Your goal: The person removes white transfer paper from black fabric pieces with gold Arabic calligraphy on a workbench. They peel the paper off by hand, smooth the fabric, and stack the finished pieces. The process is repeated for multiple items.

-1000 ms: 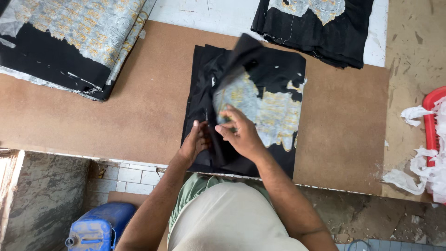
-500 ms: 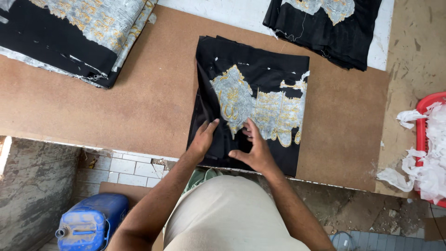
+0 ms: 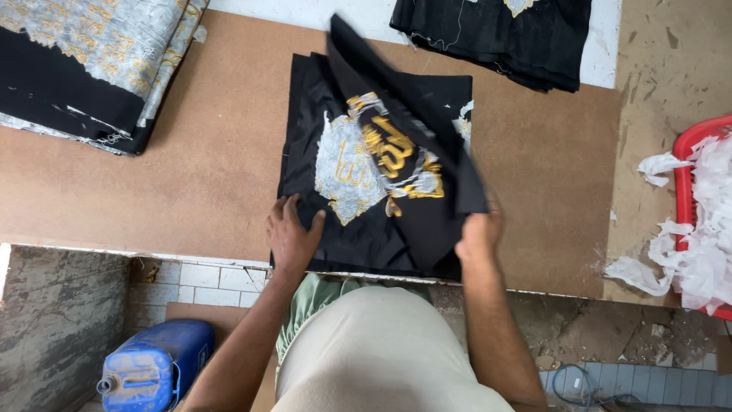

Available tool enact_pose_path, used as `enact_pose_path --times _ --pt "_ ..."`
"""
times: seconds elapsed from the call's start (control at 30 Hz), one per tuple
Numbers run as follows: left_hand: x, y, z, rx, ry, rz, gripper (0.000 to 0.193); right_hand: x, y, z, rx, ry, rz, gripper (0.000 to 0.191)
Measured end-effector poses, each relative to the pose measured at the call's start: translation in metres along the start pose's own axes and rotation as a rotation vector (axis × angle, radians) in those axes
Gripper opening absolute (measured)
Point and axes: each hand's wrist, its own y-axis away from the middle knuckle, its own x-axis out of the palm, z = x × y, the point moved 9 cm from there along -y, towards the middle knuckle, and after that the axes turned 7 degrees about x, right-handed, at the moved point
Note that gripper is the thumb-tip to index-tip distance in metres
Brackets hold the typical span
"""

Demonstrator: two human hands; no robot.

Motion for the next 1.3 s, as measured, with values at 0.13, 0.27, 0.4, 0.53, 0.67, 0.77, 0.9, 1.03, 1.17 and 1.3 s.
enact_pose_path --times 0.13,0.27,0.4,0.53,0.67,0.77,0.9,1.03,1.17,1.3 --pt "0.001 0.029 0.015 -0.121 -0.16 0.041 0.076 -0.146 -0.065 0.076 0.024 -0.328 -0.038 0.043" --pt "0.005 0.042 0.019 -0.245 -0.128 -0.05 0.056 -0.309 -0.097 0.09 0.061 -0.35 -0.326 0.043" --pt "0.017 0.042 0.014 -0.36 -0.165 -0.071 0.044 -0.432 -0.116 0.072 0.041 -0.228 -0.573 0.043" --pt "0.01 0.034 -0.02 -0.202 -0.54 -0.063 0.024 -0.474 -0.125 0.065 -0.016 0.005 -0.68 0.041" --pt "-0.008 0.025 -0.041 -0.121 -0.487 -0.089 0.021 -0.395 -0.068 0.131 -0.616 0.865 -0.866 0.057" --pt "-0.029 0.016 -0.051 -0.05 -0.487 -0.122 0.024 -0.271 -0.019 0.149 -0.951 1.22 -0.615 0.041" --pt "-0.042 -0.003 -0.052 0.062 -0.667 -0.001 0.027 -0.098 0.023 0.122 -0.816 0.988 0.015 0.019" --pt "-0.04 -0.029 -0.029 -0.09 0.046 0.105 0.043 0.072 0.102 0.07 -0.727 0.901 0.582 0.032" --pt "-0.015 -0.039 -0.031 -0.318 0.807 0.268 0.046 0.172 0.186 0.048 -1.115 0.851 0.787 0.084" --pt "-0.012 -0.039 -0.048 -0.311 1.238 0.385 0.031 0.191 0.163 0.018 -0.758 0.828 0.619 0.028"
